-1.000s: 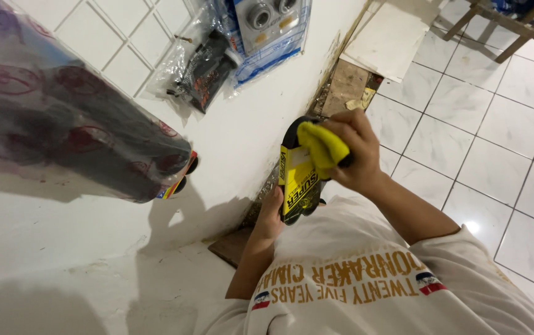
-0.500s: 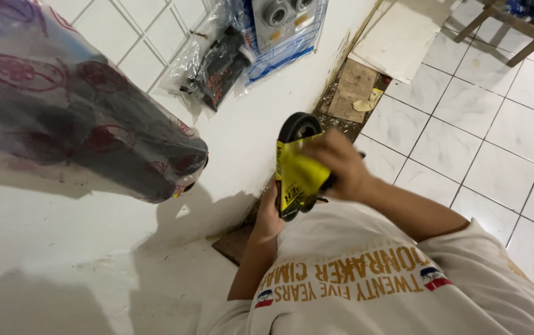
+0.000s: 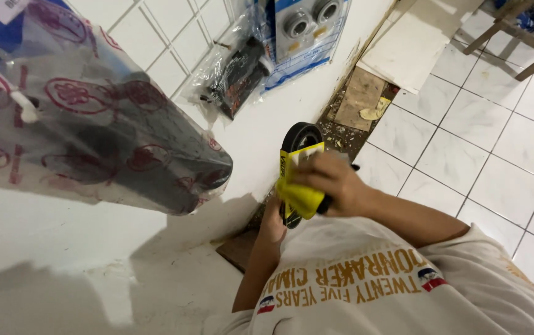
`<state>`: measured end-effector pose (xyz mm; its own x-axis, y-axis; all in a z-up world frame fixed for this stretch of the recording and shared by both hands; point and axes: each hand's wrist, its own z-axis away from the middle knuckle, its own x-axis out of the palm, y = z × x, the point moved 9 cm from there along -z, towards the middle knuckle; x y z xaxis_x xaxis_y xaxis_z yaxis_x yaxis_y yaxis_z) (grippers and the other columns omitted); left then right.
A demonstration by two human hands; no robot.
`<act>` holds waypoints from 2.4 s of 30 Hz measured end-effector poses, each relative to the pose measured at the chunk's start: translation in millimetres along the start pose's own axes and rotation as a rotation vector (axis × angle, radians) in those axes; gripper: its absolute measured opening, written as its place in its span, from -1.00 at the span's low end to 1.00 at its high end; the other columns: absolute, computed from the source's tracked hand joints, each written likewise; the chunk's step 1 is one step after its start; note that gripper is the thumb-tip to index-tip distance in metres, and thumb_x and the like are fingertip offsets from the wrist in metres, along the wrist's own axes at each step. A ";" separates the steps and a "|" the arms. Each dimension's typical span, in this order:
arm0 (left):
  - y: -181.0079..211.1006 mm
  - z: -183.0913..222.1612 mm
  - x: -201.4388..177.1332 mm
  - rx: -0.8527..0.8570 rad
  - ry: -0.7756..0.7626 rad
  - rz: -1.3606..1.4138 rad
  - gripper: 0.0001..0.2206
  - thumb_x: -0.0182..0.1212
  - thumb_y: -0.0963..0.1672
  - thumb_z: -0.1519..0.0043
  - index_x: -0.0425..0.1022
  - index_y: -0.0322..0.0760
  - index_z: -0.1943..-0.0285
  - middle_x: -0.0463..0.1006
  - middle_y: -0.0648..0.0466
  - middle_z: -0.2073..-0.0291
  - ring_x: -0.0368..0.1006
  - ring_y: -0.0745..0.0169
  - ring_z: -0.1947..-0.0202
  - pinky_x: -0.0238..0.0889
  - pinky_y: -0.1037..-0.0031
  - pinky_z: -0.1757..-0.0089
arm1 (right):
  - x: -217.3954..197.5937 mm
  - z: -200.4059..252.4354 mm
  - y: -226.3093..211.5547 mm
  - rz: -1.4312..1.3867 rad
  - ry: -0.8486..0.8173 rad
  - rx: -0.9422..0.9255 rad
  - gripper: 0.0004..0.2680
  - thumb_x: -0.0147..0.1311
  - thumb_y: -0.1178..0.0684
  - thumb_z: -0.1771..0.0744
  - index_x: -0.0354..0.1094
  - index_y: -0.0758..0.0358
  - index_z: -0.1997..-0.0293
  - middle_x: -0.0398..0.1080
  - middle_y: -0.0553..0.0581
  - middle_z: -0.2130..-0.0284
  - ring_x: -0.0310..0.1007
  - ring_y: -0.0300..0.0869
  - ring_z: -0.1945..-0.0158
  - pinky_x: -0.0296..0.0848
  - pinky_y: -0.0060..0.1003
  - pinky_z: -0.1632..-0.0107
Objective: Cleaning a motorcycle drive belt with a yellow cloth while it is in its packaging.
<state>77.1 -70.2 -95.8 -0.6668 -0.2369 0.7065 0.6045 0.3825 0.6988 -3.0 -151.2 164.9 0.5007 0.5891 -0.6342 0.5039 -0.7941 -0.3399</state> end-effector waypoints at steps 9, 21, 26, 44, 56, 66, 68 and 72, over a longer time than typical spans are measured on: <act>-9.1 1.4 -22.7 -0.046 0.046 -0.177 -0.46 -0.25 0.06 -0.53 0.30 -0.51 -0.40 0.48 -0.10 -0.19 0.41 0.15 -0.13 0.28 0.35 -0.10 | -44.4 -15.6 28.5 0.153 0.270 0.172 -0.57 0.27 -0.10 -0.19 0.43 0.35 -0.08 0.38 0.25 0.08 0.41 0.01 0.01 0.43 -0.12 0.00; 40.7 -2.8 33.1 -0.006 0.031 -0.246 -0.36 -0.19 0.14 -0.42 0.20 -0.45 -0.45 0.44 -0.01 -0.24 0.39 0.24 -0.17 0.27 0.41 -0.12 | -45.0 -12.0 23.0 0.189 0.262 0.132 -0.62 0.34 -0.01 -0.20 0.47 0.33 -0.07 0.38 0.25 0.08 0.42 0.02 0.04 0.43 -0.18 0.04; 18.6 2.0 6.6 -0.012 0.043 -0.275 -0.37 -0.14 0.13 -0.49 0.28 -0.54 -0.42 0.53 -0.09 -0.11 0.45 0.21 -0.02 0.33 0.41 0.01 | -62.0 -6.1 32.0 0.166 0.331 0.318 -0.66 0.23 0.12 -0.23 0.42 0.39 -0.10 0.37 0.30 0.05 0.45 0.03 0.02 0.46 -0.18 -0.06; 37.8 -2.6 71.0 0.001 -0.035 0.070 -0.37 -0.21 0.16 -0.48 0.29 -0.44 -0.43 0.54 -0.15 -0.13 0.52 0.12 -0.06 0.45 0.35 0.01 | -55.6 42.4 18.1 0.102 0.314 0.364 -0.60 0.13 0.07 -0.17 0.39 0.37 -0.10 0.37 0.30 0.06 0.42 0.09 -0.02 0.47 -0.11 -0.07; 47.8 -6.6 75.8 0.065 0.125 0.209 -0.33 -0.27 0.20 -0.44 0.18 -0.33 -0.51 0.45 -0.10 -0.22 0.45 0.04 -0.16 0.37 0.25 -0.11 | -12.1 68.5 -5.2 0.056 0.020 0.292 -0.57 0.32 0.06 -0.17 0.45 0.27 -0.15 0.40 0.20 0.09 0.41 0.01 0.04 0.46 -0.12 0.00; 49.1 -2.8 77.4 0.146 0.172 0.248 -0.28 -0.29 0.23 -0.46 0.12 -0.33 -0.57 0.40 -0.13 -0.30 0.41 -0.03 -0.20 0.33 0.18 -0.14 | 3.6 83.3 -18.1 -0.247 -0.099 0.382 -0.54 0.28 0.06 -0.13 0.41 0.36 -0.13 0.40 0.28 0.04 0.48 0.11 -0.03 0.49 -0.09 -0.09; 56.7 -4.2 93.3 0.097 0.156 0.278 -0.27 -0.30 0.24 -0.43 0.10 -0.31 -0.57 0.38 -0.13 -0.31 0.40 -0.04 -0.22 0.32 0.18 -0.14 | -1.3 84.5 -16.5 -0.204 -0.064 0.372 -0.57 0.29 0.06 -0.15 0.43 0.33 -0.12 0.41 0.26 0.04 0.49 0.10 -0.03 0.49 -0.09 -0.09; 56.0 -6.4 96.7 0.065 0.187 0.267 -0.26 -0.33 0.24 -0.38 0.04 -0.26 -0.58 0.35 -0.12 -0.35 0.38 -0.05 -0.26 0.31 0.16 -0.19 | -14.9 84.4 -12.3 -0.199 0.004 0.430 -0.60 0.25 0.07 -0.15 0.43 0.34 -0.08 0.41 0.26 0.07 0.47 0.12 -0.01 0.47 -0.09 -0.07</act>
<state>49.3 -77.4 12.3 -0.3934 -0.2788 0.8761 0.7140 0.5077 0.4822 -76.1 -162.8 119.9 0.4270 0.7359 -0.5254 0.2536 -0.6552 -0.7116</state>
